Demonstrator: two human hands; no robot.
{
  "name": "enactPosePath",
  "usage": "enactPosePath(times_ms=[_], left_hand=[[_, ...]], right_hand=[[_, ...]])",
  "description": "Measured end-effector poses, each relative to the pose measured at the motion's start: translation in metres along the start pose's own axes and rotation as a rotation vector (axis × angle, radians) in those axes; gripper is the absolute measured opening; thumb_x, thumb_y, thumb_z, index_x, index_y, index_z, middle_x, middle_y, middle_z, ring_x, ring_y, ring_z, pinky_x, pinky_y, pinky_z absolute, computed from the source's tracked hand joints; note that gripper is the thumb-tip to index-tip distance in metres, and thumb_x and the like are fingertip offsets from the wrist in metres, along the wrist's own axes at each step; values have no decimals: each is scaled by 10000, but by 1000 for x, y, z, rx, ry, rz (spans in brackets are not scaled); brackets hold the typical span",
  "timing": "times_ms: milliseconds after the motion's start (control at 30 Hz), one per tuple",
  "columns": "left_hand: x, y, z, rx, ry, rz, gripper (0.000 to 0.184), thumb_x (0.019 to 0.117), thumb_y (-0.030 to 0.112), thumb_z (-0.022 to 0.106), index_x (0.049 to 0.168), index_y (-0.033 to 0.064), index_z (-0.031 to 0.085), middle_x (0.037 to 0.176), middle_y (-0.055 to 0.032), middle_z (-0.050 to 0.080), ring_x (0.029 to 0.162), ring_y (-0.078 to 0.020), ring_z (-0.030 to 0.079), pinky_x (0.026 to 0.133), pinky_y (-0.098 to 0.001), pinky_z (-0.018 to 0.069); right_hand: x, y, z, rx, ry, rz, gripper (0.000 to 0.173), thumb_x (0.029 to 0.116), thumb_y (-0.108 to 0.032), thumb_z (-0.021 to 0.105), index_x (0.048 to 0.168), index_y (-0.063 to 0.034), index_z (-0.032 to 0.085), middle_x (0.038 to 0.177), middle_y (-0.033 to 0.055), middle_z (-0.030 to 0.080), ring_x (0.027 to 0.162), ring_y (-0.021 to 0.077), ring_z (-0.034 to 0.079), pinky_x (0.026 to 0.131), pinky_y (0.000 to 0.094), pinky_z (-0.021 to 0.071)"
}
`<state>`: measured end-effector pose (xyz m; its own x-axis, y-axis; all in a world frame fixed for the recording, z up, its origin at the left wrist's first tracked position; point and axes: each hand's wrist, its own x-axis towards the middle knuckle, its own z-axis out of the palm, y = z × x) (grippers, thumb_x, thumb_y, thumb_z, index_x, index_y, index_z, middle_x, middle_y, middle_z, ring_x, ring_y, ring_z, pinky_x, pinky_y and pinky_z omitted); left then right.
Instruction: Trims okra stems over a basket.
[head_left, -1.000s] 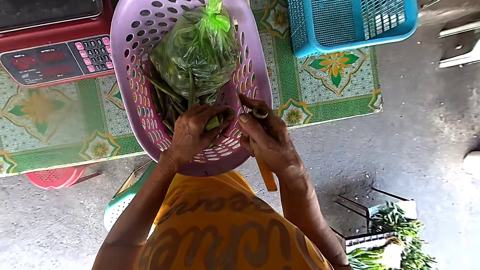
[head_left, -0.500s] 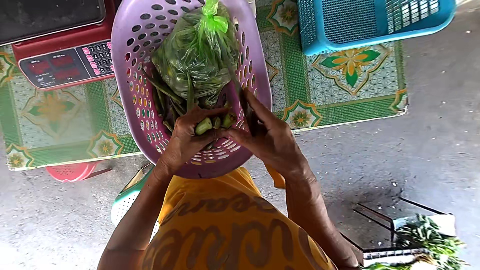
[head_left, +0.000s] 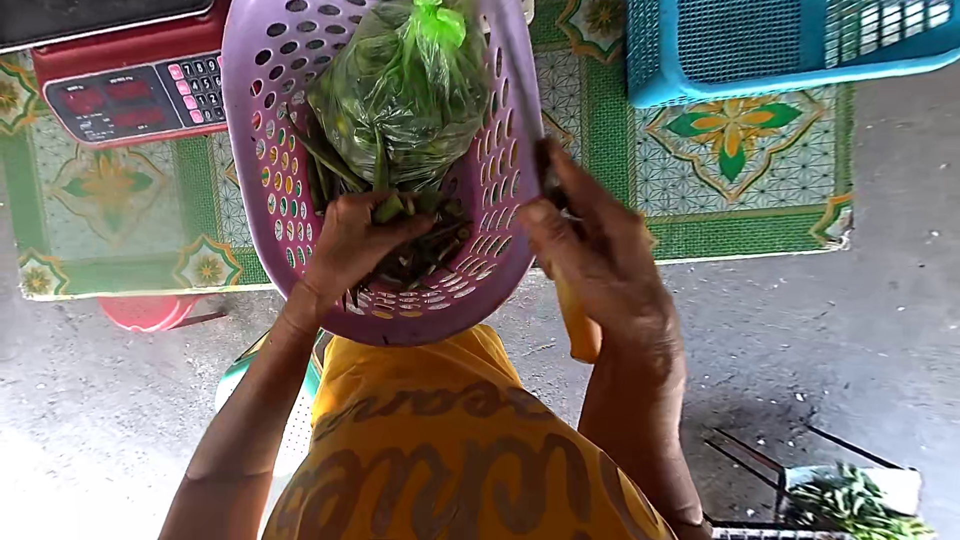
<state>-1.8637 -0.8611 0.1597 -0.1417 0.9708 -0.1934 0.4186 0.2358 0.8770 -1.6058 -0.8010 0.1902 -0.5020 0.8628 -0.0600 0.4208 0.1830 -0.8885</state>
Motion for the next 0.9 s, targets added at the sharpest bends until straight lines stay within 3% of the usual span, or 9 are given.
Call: enactPosePath(times_ms=[100, 233, 333, 367, 433, 533, 700, 833, 900], left_hand=[[19, 13, -1, 37, 14, -156, 290, 889, 371, 792, 980, 101, 742, 790, -7, 682, 684, -96, 620, 675, -351, 531], [48, 38, 10, 11, -37, -85, 322, 958, 331, 723, 1165, 84, 722, 923, -16, 757, 727, -87, 702, 641, -293, 573], [56, 48, 11, 176, 50, 105, 339, 979, 294, 688, 1219, 56, 699, 1095, -86, 707, 874, -127, 699, 797, -314, 585], [55, 48, 13, 251, 39, 136, 315, 977, 283, 687, 1180, 44, 706, 1061, -110, 703, 871, -158, 705, 819, -344, 592], [50, 46, 23, 445, -138, 107, 262, 961, 252, 693, 1110, 40, 729, 996, -162, 727, 888, -282, 716, 834, -493, 575], [48, 39, 55, 755, -525, -100, 225, 979, 189, 661, 1149, 48, 702, 1083, -232, 678, 1065, -450, 642, 855, -653, 507], [54, 23, 90, 1110, -577, -8, 131, 990, -11, 542, 1037, -31, 662, 1005, -227, 664, 936, -421, 665, 697, -537, 522], [54, 19, 106, 1221, -552, -25, 285, 1039, -33, 434, 1299, -81, 540, 1068, -283, 624, 925, -434, 677, 693, -508, 549], [53, 18, 108, 1229, -545, -42, 288, 1030, -40, 448, 1301, -89, 529, 1074, -279, 622, 937, -432, 675, 699, -506, 550]], right_hand=[[2, 8, -7, 121, 13, 58, 639, 1058, -445, 523, 1634, -289, 293, 990, 3, 639, 560, 57, 541, 429, 189, 455], [3, 14, -3, 207, -1, 80, 600, 1070, -428, 503, 1625, -294, 318, 919, 7, 617, 497, 67, 502, 381, 194, 430], [4, 19, -5, 284, -13, 76, 569, 1080, -390, 493, 1611, -253, 341, 928, -6, 614, 542, 59, 530, 417, 175, 450], [4, 21, -5, 298, -11, 71, 569, 1081, -382, 490, 1611, -239, 338, 921, -4, 614, 551, 62, 543, 423, 175, 458], [4, 23, -6, 295, -14, 60, 576, 1081, -377, 488, 1616, -235, 329, 909, 10, 617, 539, 73, 541, 411, 180, 451], [6, 22, -5, 251, -28, 49, 572, 1075, -374, 503, 1612, -263, 339, 878, 25, 624, 470, 85, 509, 358, 200, 429], [6, 22, -6, 202, -49, 53, 590, 1068, -428, 500, 1618, -299, 328, 832, 12, 619, 448, 79, 504, 346, 197, 420], [6, 23, -6, 214, -56, 58, 587, 1070, -408, 503, 1619, -293, 328, 841, 27, 624, 457, 92, 509, 344, 199, 415], [5, 24, -5, 215, -45, 55, 581, 1074, -390, 500, 1619, -288, 328, 833, 32, 617, 456, 101, 502, 342, 210, 412]])
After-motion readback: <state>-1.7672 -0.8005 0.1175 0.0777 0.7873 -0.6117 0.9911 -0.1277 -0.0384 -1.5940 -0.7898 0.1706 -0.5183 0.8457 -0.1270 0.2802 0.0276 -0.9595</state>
